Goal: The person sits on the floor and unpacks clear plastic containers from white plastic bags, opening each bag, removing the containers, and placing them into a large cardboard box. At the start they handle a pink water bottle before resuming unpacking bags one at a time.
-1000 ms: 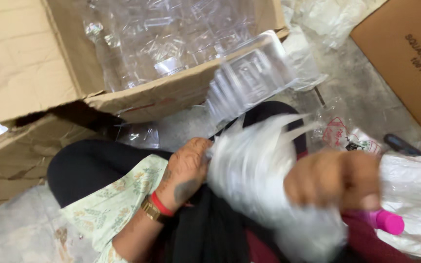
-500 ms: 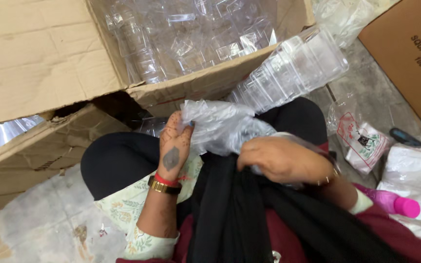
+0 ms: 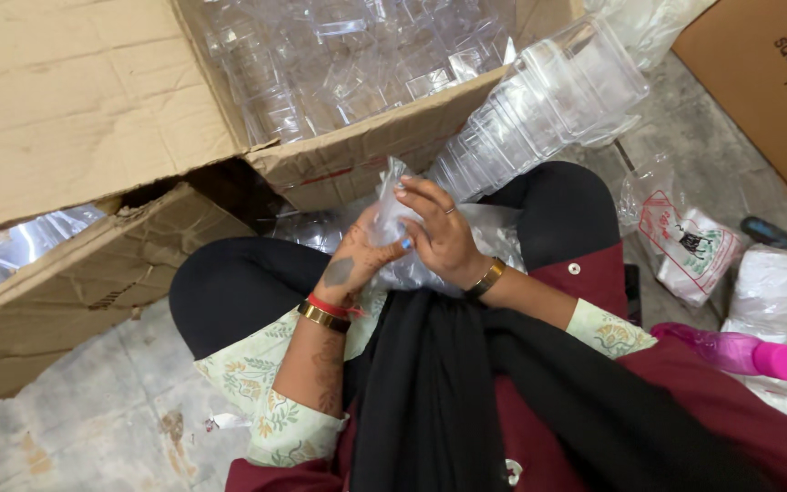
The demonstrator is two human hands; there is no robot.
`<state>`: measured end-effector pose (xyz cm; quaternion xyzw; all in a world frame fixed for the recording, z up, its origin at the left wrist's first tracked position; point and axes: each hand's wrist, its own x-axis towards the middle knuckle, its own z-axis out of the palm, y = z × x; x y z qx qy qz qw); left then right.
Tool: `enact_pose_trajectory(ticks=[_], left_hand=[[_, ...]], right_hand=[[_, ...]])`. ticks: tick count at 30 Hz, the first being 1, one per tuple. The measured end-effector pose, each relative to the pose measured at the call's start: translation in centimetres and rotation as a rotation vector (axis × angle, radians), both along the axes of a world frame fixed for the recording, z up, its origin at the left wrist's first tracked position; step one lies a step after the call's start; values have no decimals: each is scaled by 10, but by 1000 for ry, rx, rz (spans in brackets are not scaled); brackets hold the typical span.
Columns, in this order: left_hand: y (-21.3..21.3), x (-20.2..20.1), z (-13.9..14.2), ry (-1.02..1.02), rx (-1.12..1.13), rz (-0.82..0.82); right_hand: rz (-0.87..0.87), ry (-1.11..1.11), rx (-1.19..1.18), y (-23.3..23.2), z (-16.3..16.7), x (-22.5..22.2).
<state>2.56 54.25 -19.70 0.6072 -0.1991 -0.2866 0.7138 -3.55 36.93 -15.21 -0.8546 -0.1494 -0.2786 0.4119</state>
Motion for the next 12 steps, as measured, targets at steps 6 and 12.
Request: enact_pose_trajectory(ticks=[6,12], left_hand=[[7,6,3,-184,213,-185],[3,-1,-9,139,55,-116]], right_hand=[[48,64,94,-17,-5,0],[291,689,793,-35,-93,2]])
